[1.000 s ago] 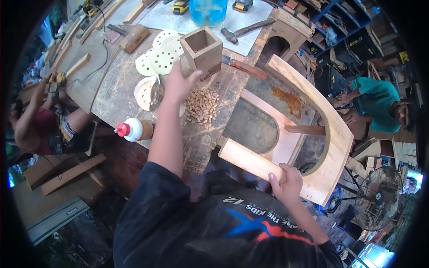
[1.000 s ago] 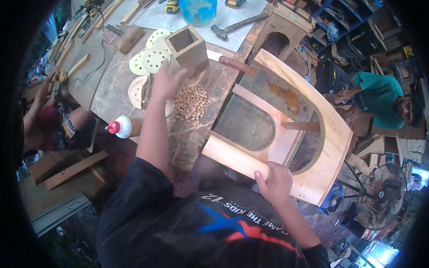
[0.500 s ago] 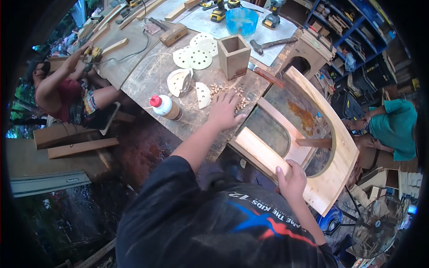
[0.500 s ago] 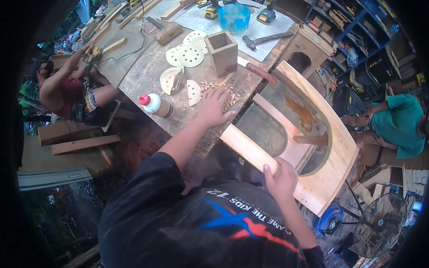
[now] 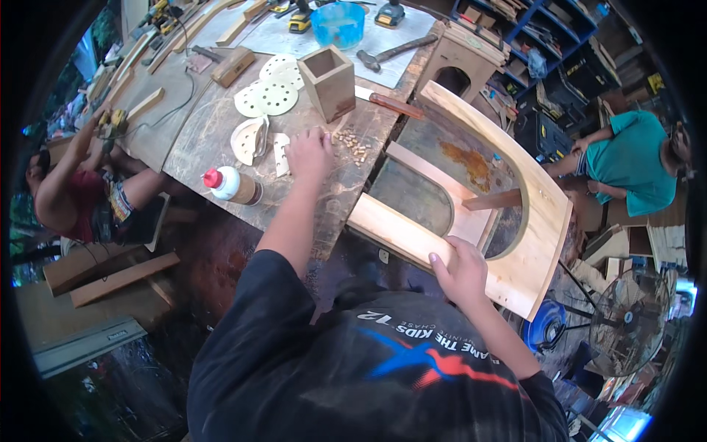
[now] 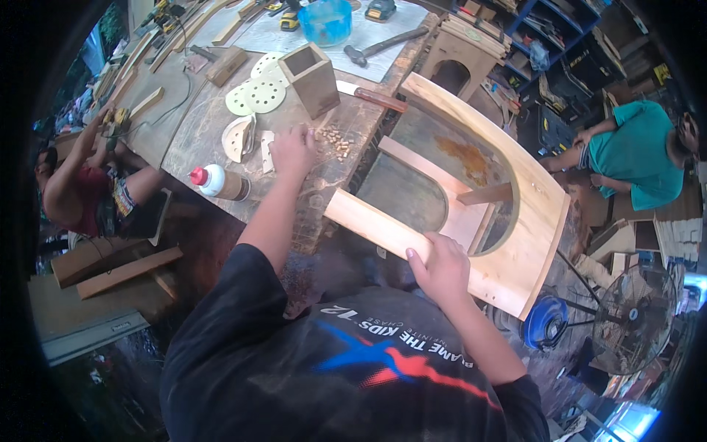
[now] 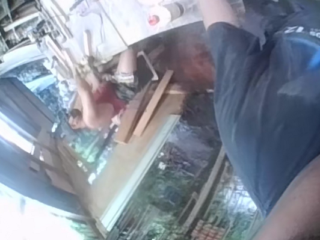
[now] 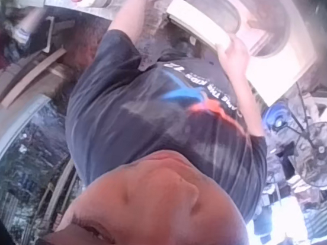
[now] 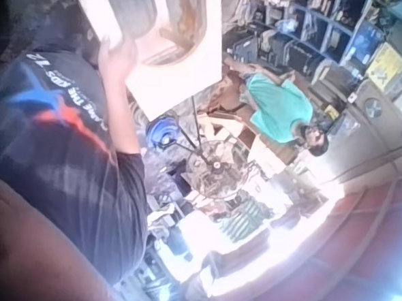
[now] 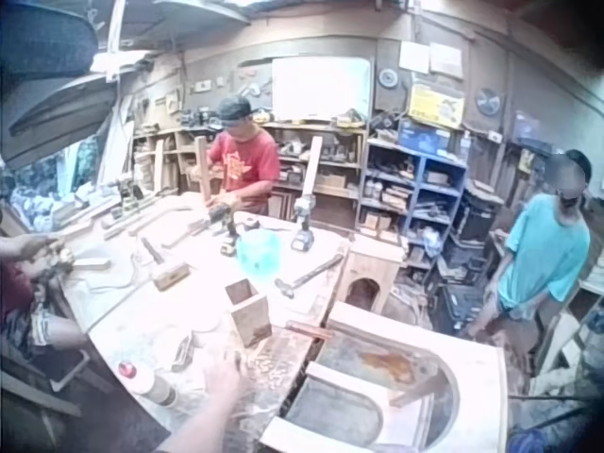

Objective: The person applies wood glue to the joints of a wooden frame, inserts wooden dowels into pre-drilled holes, and hammers the pieces together. They also wipe away excess glue with a cloth and smooth the wooden surfaces by hand.

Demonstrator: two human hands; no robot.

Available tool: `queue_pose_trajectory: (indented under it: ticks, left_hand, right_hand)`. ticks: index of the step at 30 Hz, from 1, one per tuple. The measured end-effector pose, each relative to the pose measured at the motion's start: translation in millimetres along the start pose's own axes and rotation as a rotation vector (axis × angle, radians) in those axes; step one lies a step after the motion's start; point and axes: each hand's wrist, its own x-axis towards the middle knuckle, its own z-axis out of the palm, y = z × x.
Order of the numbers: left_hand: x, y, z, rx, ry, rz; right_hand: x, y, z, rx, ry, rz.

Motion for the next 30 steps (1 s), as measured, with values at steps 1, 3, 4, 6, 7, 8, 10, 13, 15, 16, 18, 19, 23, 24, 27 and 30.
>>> queue_pose_trajectory:
  ticks: [1, 3, 4, 6, 7, 8, 10, 13, 15, 16, 18, 19, 23, 24, 27, 30]
  left_hand:
    - [-1.3, -2.4, 0.8, -0.004, -0.009, 0.011]
    - [-7.0, -5.8, 0.7, -0.026, 0.071, 0.056]
    - [-8.3, -3.8, -2.2, -0.074, 0.096, 0.061]
    - [-11.2, -1.5, -2.2, -0.158, 0.151, 0.185]
    - [-13.4, -0.9, -1.9, -0.234, 0.215, 0.298]
    - [-16.8, 5.0, 1.2, -0.406, 0.051, 0.363]
    - [-22.4, 27.5, -4.5, -0.376, 0.002, 0.511]
    - [-26.5, 50.7, 2.6, -0.271, -0.066, 0.686]
    - [-21.0, 48.7, 9.4, -0.198, -0.089, 0.715]
    - [-16.6, 47.1, 13.8, -0.201, -0.082, 0.709]
    - [-5.8, 41.5, 25.1, -0.206, -0.074, 0.702]
    - [0.7, 31.3, 29.6, -0.232, -0.088, 0.624]
    - [21.8, -8.5, 36.0, -0.115, 0.054, 0.385]
    - [24.7, -11.0, 30.8, -0.118, 0.053, 0.39]
    - [27.1, -19.8, 15.9, -0.074, -0.002, 0.325]
    - [19.9, -22.9, -1.8, -0.136, 0.137, 0.318]
  right_hand:
    - [-0.2, -1.6, -0.5, -0.003, 0.003, 0.014]
    - [0.0, -3.8, -1.6, 0.003, 0.001, 0.007]
    - [0.4, -2.6, -0.9, -0.005, 0.003, 0.022]
    - [0.4, -1.9, 1.8, -0.013, -0.014, 0.007]
    - [0.1, -1.0, 1.6, -0.014, -0.016, 0.017]
    - [0.0, -0.9, 0.6, -0.025, -0.011, 0.009]
    - [0.9, -3.1, 1.0, -0.026, -0.009, 0.002]
    - [1.7, -3.9, 0.8, -0.049, -0.012, 0.0]
    - [1.0, -4.4, 0.5, -0.055, 0.003, 0.009]
    - [0.7, -3.8, 0.9, -0.051, 0.001, 0.005]
    - [0.9, -2.3, 0.9, -0.047, 0.006, 0.003]
    - [1.1, -2.2, 0.7, -0.047, 0.007, 0.002]
    - [1.4, -1.5, 2.0, -0.027, 0.013, -0.022]
    - [1.6, -1.1, 2.2, -0.02, 0.019, -0.028]
    - [2.2, -2.1, 0.9, -0.03, 0.009, -0.013]
    - [4.1, -4.6, 0.2, -0.021, 0.003, -0.013]
